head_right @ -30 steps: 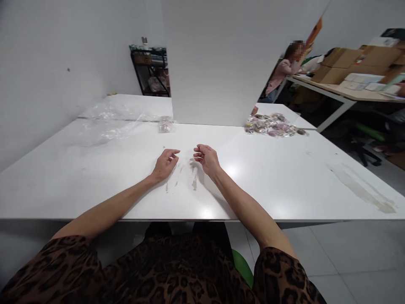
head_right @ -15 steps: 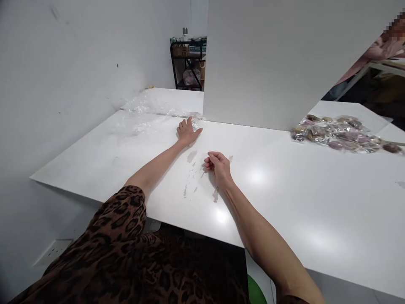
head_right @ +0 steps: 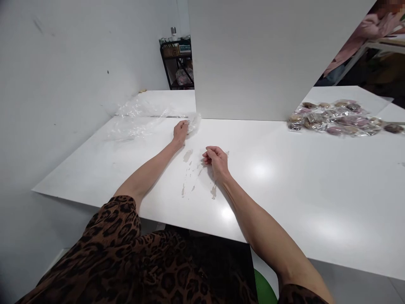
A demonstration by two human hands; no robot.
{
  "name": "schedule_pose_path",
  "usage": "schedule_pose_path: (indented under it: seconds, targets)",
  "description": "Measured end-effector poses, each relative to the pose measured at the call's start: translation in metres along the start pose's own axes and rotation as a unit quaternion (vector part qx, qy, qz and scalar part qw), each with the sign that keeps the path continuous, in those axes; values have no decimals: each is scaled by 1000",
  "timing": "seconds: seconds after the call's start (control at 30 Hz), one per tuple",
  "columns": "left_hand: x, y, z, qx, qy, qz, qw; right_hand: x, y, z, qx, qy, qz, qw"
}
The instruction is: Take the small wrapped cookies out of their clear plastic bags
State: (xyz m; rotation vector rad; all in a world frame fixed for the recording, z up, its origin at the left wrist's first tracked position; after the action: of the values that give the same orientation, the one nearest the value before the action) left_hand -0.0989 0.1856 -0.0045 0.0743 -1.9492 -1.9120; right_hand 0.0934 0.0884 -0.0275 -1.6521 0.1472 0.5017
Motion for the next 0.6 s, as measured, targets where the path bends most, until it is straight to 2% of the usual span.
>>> schedule_pose_path:
  seconds: [0.07, 0.17, 0.23, 0.37, 0.47, 0.53, 0.6]
  targets:
    - [4, 3, -25, 54, -35, -139, 988, 2, -1, 3, 7, 27, 14, 1000]
    - [8, 7, -68, 147, -98, -296, 939, 5, -5, 7, -1, 56, 53, 997]
    - [9, 8, -96, 191, -146, -351, 905, 6, -8, 8, -13, 47, 83, 995]
    - [12, 7, -136, 221, -237, -376, 868, 10, -17, 7, -19, -7, 99, 995]
    - [15, 7, -147, 211, -275, -393, 852, 17, -25, 5, 23, 1, 83, 996]
    - [16, 8, -149, 198, -290, -399, 847, 22, -30, 4, 63, -8, 67, 996]
    - [16, 8, -149, 186, -300, -382, 854, 23, -33, 2, 90, -33, 47, 994]
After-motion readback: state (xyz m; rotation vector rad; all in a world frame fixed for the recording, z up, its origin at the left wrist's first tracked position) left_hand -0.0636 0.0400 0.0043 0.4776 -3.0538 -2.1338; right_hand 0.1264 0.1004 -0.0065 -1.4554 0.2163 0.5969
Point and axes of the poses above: each hand's wrist, its own z-axis towards the middle knuckle, its own x-axis out of the back of the hand, y = z × x, the point moved 1 cm from there along z, towards the middle knuckle, and after that the axes turned 7 degrees about -y, right-handed, at the moved point
